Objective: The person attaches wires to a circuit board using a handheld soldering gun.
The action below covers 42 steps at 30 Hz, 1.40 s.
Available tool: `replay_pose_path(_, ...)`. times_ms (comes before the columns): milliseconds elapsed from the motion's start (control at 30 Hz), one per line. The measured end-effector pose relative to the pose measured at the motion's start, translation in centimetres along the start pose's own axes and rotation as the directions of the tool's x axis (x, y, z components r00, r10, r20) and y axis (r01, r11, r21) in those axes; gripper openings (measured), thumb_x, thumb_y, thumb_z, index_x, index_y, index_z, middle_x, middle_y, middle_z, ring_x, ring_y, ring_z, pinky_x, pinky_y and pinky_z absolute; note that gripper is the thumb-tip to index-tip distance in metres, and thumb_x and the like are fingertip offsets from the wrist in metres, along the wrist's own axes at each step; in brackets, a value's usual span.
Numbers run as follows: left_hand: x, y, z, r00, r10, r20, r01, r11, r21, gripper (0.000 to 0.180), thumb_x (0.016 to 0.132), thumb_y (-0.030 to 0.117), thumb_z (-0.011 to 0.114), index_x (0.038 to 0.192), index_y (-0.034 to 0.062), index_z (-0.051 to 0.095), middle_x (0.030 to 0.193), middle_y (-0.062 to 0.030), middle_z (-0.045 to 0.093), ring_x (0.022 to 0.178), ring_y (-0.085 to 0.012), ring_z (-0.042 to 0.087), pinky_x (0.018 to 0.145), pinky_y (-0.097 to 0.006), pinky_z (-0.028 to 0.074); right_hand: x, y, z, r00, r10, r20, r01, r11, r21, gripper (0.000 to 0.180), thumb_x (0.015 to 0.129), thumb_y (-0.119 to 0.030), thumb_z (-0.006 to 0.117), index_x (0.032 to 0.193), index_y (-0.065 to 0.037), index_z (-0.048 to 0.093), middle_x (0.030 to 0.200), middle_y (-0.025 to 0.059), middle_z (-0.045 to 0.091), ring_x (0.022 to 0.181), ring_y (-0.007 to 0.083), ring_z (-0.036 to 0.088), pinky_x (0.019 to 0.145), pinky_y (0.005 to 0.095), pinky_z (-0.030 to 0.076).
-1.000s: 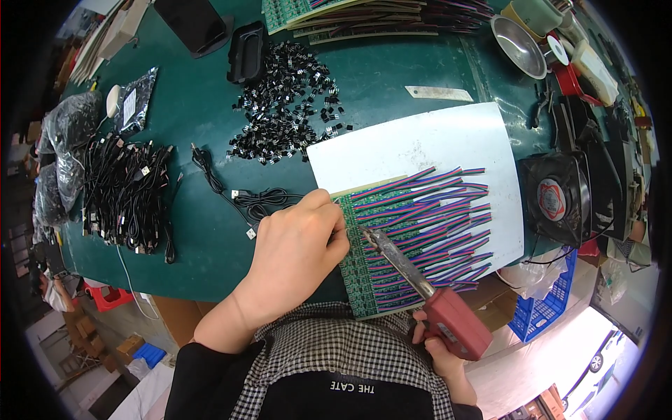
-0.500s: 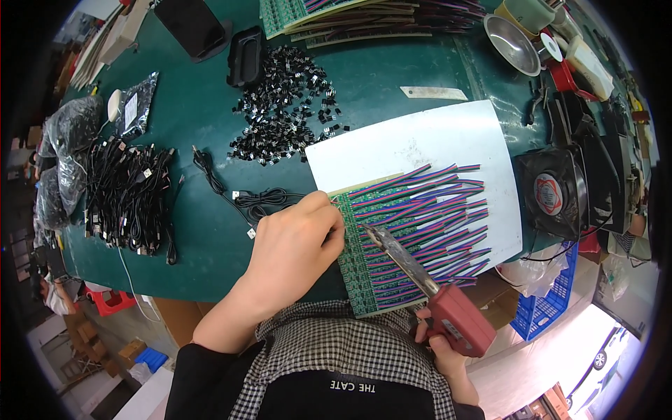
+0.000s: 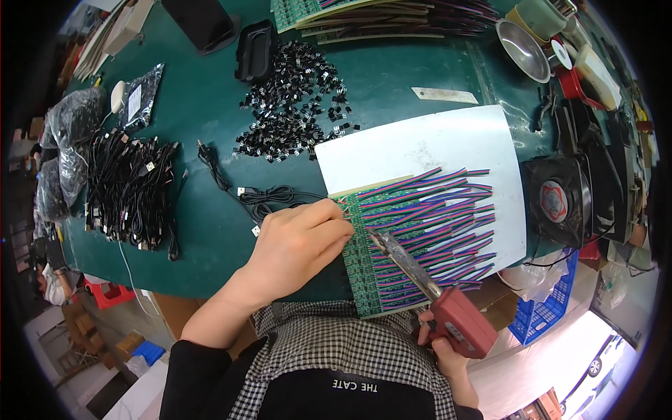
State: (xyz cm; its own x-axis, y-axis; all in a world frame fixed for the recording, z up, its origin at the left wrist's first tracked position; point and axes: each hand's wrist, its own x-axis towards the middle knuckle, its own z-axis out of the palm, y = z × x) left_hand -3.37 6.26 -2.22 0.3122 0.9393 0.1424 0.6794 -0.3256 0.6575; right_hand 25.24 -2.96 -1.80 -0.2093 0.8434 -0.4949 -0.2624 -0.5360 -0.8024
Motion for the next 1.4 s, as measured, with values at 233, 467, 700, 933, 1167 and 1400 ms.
replay_pose_path(233,0.6,0.4,-0.5,0.997,0.029,0.070,-0.034,0.996,0.078,0.013,0.074,0.009,0.068,0.081,0.0062,0.057,0.080,-0.0040,0.050,0.070,-0.0200,0.059,0.057,-0.033,0.048,0.0,0.9,-0.9,0.994,-0.091,0.061,0.100,0.981,-0.164,0.071,0.076,-0.017,0.079,0.129,0.011,0.043,0.097,0.0164,0.067,0.065,0.0163,0.061,0.060,0.0262,0.050)
replay_pose_path(467,0.9,1.4,-0.3,0.997,0.001,0.071,-0.013,0.987,0.163,0.014,0.073,0.008,0.067,0.078,0.0048,0.054,0.077,-0.0055,0.047,0.069,-0.0195,0.057,0.057,-0.033,0.048,0.0,0.9,-0.5,0.993,-0.097,0.070,0.106,0.983,-0.147,0.069,0.075,-0.018,0.079,0.129,0.009,0.045,0.094,0.0145,0.068,0.063,0.0153,0.061,0.058,0.0264,0.050)
replay_pose_path(700,1.2,1.9,-0.2,0.991,-0.087,0.099,0.067,0.981,0.184,0.015,0.071,0.007,0.066,0.076,0.0052,0.052,0.077,-0.0059,0.048,0.068,-0.0213,0.056,0.056,-0.034,0.046,-0.5,2.3,-2.6,0.968,-0.182,0.171,0.245,0.827,-0.506,0.070,0.073,-0.023,0.080,0.128,0.007,0.049,0.087,0.0096,0.069,0.065,0.0140,0.064,0.062,0.0259,0.052)
replay_pose_path(933,1.1,1.9,0.0,0.993,-0.076,0.086,0.057,0.978,0.203,0.016,0.074,0.009,0.066,0.074,0.0042,0.051,0.076,-0.0062,0.046,0.068,-0.0199,0.057,0.055,-0.033,0.046,-0.6,2.9,-2.6,0.990,-0.091,0.105,0.124,0.919,-0.374,0.064,0.071,-0.015,0.078,0.125,0.008,0.051,0.085,0.0085,0.070,0.065,0.0135,0.065,0.062,0.0248,0.051)
replay_pose_path(1167,1.1,1.9,0.0,0.993,-0.078,0.086,0.060,0.978,0.202,0.015,0.074,0.009,0.066,0.074,0.0041,0.051,0.076,-0.0063,0.046,0.068,-0.0198,0.057,0.055,-0.033,0.046,-0.1,0.7,-0.5,0.997,-0.066,0.031,0.070,0.985,-0.160,0.072,0.072,-0.015,0.079,0.128,0.012,0.044,0.097,0.0154,0.068,0.064,0.0155,0.063,0.060,0.0257,0.050)
replay_pose_path(1400,1.0,2.0,0.0,0.992,-0.105,0.070,0.089,0.975,0.206,0.014,0.068,0.005,0.067,0.075,0.0059,0.055,0.077,-0.0047,0.051,0.070,-0.0217,0.057,0.057,-0.033,0.045,-0.4,0.3,-0.3,0.998,-0.022,0.055,0.032,0.980,-0.198,0.068,0.081,-0.042,0.072,0.126,0.002,0.047,0.110,0.0131,0.061,0.070,0.0168,0.058,0.061,0.0267,0.046)
